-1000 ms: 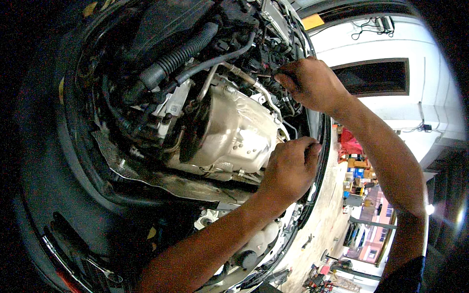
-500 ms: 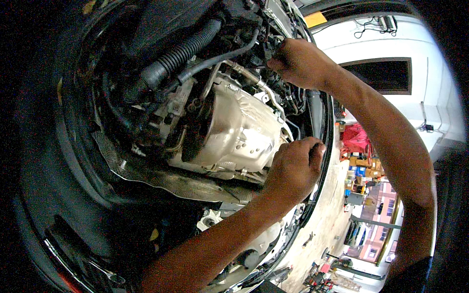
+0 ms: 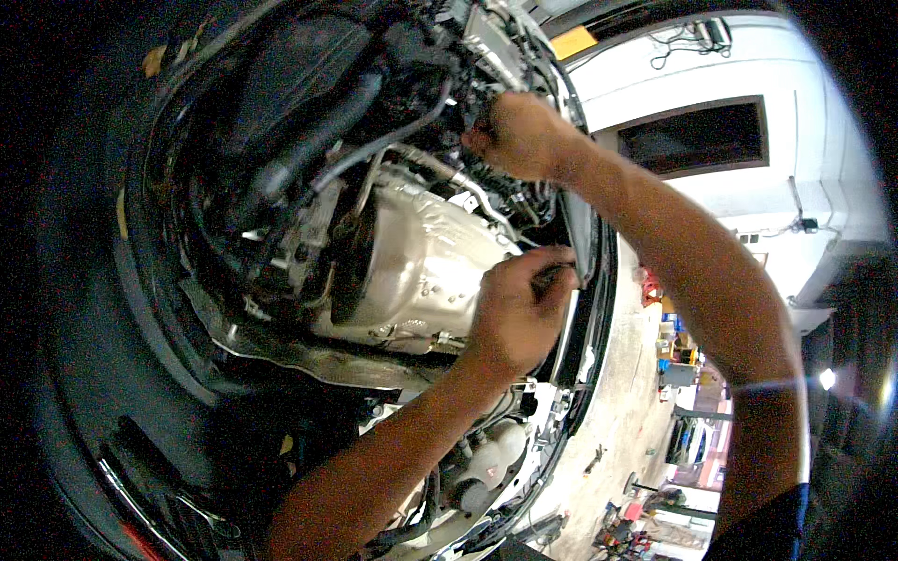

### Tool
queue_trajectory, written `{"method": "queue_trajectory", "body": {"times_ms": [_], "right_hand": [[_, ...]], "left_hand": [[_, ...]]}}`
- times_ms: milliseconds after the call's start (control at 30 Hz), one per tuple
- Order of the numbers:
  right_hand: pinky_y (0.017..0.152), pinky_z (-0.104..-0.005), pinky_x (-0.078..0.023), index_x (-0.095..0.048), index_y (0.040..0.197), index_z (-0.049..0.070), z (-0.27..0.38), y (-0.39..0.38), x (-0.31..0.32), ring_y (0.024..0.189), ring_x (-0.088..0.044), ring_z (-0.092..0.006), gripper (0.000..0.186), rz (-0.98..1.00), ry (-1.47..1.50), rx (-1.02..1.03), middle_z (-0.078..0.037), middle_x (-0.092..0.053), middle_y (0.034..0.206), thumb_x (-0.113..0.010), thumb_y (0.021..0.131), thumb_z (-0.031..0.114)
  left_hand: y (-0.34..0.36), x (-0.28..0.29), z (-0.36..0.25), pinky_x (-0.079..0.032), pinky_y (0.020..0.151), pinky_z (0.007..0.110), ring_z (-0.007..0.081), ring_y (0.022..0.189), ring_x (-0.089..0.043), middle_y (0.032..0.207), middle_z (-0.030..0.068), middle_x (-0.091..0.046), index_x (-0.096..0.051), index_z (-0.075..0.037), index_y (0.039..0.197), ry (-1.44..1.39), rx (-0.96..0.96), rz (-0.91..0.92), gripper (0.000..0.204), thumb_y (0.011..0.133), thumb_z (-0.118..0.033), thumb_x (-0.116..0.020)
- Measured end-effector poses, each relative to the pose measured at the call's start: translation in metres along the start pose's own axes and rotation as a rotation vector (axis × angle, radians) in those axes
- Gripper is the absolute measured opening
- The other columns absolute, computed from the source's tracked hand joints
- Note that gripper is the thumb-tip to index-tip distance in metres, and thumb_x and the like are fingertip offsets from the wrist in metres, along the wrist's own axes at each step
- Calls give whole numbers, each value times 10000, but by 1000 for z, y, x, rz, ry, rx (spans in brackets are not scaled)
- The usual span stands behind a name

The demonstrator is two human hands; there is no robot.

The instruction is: The person uses a wrench to loosen components in the engine bay of a car, handles a small electronic part, applies a liquid from a bottle to it, and then reinstalls the part and tightens a screw with a screwdriver.

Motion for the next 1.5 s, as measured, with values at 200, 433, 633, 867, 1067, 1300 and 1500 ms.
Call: {"method": "queue_trajectory", "body": {"times_ms": [200,433,633,867,1067,1300,1500], "right_hand": [[577,-274,-439,-679,1001,-28,-38,-69,18,609,-489,-89,261,-145,331,-91,-64,-590,645,-603,937,214],[657,-266,-471,-654,1050,-57,-60,-188,46,730,-562,-85,265,-233,684,-134,-87,-685,818,-607,934,176],[595,-263,-454,-660,1033,-60,-57,-218,57,670,-555,-83,217,-296,717,-57,-90,-681,765,-629,907,114],[694,-253,-474,-643,1067,-54,-55,-221,39,757,-556,-77,232,-165,840,-154,-69,-667,819,-619,915,120],[692,-264,-465,-626,1080,-42,-54,-231,25,771,-550,-96,238,-158,874,-240,-78,-654,886,-632,898,112],[688,-322,-452,-256,1462,31,-3,-218,27,733,-560,-200,675,189,757,-131,-137,-609,886,-512,843,-45],[704,-366,-467,-245,1465,17,22,-189,14,722,-627,-317,615,159,742,-120,-262,-616,912,-460,890,-25]], "left_hand": [[4,11,0,-473,635,236,100,717,-597,804,62,-655,-595,31,967,-201,152,-60,176,856,-76,-681],[8,35,6,-515,676,209,106,771,-610,889,57,-655,-650,-17,970,-675,343,-336,227,870,-215,-702],[11,18,2,-549,800,235,137,862,-641,954,61,-654,-655,-19,992,-839,435,-194,166,863,-115,-696],[10,17,0,-549,804,229,136,863,-645,974,64,-663,-650,-12,1000,-917,493,-173,133,889,-85,-653],[9,15,-1,-547,813,237,139,865,-645,987,72,-663,-634,-17,1016,-889,508,-131,144,894,-93,-645],[0,8,7,-532,766,242,106,799,-632,879,41,-664,-663,-22,970,-724,662,-69,180,870,-168,-696],[-1,8,19,-476,693,202,66,733,-579,825,12,-636,-656,-6,970,-664,632,-73,224,860,-193,-711]]}}
Point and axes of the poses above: each hand's wrist, its own y-axis towards the middle knuckle, its own x-axis out of the back of the hand, z = x × y, the point moved 8 cm from there along y, towards the middle knuckle
